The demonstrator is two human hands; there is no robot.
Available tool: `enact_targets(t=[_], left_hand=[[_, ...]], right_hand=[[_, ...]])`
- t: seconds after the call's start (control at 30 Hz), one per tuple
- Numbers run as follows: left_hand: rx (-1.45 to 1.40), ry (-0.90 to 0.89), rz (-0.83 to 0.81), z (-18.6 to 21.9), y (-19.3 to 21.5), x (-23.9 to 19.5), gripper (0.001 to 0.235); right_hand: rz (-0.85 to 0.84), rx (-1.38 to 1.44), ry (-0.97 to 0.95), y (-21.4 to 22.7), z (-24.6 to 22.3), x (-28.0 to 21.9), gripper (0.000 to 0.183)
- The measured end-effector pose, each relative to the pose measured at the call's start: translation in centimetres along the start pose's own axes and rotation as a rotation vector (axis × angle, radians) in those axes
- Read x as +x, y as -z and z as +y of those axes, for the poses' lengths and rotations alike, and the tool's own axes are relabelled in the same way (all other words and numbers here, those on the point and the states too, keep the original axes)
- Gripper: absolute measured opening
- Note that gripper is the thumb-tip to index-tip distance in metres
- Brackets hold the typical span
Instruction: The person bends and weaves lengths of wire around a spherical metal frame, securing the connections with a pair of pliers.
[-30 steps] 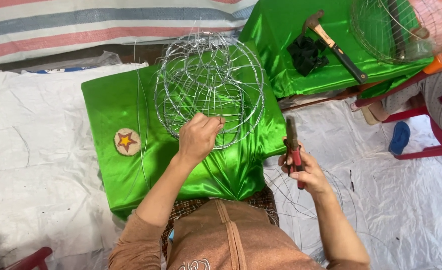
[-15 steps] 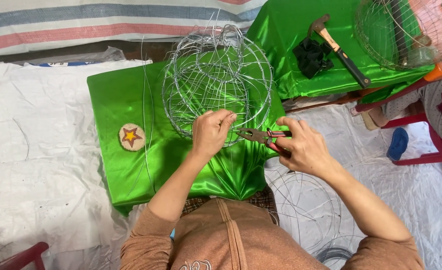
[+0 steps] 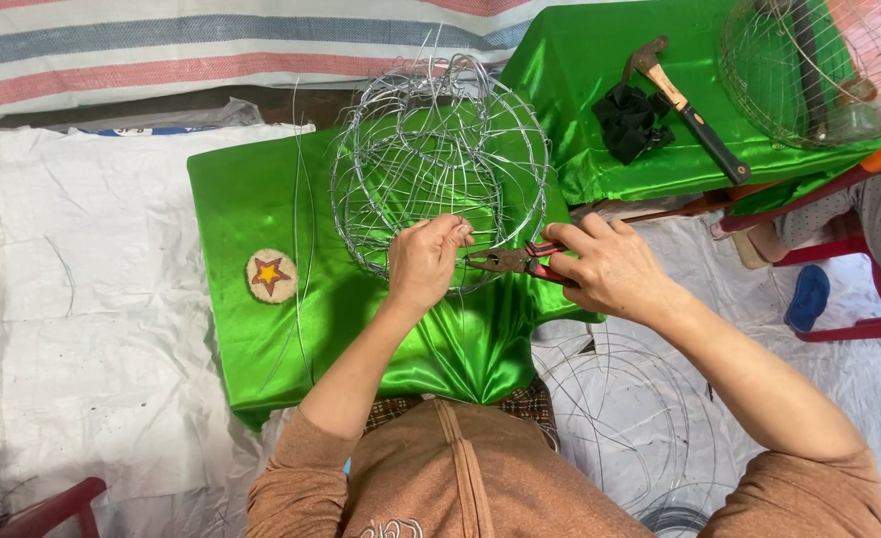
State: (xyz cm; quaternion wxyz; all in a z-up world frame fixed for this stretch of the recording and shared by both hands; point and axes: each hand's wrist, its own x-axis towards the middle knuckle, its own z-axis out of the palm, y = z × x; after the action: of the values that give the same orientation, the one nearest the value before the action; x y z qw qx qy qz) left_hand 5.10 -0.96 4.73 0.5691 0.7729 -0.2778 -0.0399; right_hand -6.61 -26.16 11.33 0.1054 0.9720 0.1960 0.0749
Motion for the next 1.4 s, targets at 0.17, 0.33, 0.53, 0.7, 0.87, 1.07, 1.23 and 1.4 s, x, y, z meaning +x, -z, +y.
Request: enact_targets(t=[0.17,0.33,0.53,0.7,0.87,1.07,1.23,1.4], left_hand=[[-0.014,0.047,-0.034,2.8,1.7,0.3,0.019],[-0.015,0.146,-0.063,3.4,1.4,0.4,0.021],[0.186,-0.006,-0.104,1.7,0.4,0.9,0.019],[0.140,0.066,-0.108,2.2,1.0,1.1,0.022],[0.150,0.078,-0.032,0.9,0.8,1.1,0.020],[0.106,0.096,-0.020,0.7,0.6,1.2,0.020],[0.093,0.052,-0.003,0.5,0.3,1.3,0.021],[0.074,0.069,0.001,0.5,0.3,1.2,0.020]], right_hand=[[0.027,0.060,0.082,-0.4,0.7,0.2,0.022],[0.027,0.149,0.116,-2.1,1.4,-0.1,0.021],[-0.066,0.147,0.130,-0.9,1.6,0.6,0.017],[-0.290,0.401,0.061,-2.8,2.5,1.4,0.014],[-0.420,0.276,-0.017,0.8,1.4,3.3,0.020],[-0.401,0.050,-0.067,1.4,1.1,2.7,0.026],[-0.417,0.032,-0.059,2.2,1.0,3.7,0.021],[-0.379,-0.045,0.005,2.5,1.2,4.6,0.021]])
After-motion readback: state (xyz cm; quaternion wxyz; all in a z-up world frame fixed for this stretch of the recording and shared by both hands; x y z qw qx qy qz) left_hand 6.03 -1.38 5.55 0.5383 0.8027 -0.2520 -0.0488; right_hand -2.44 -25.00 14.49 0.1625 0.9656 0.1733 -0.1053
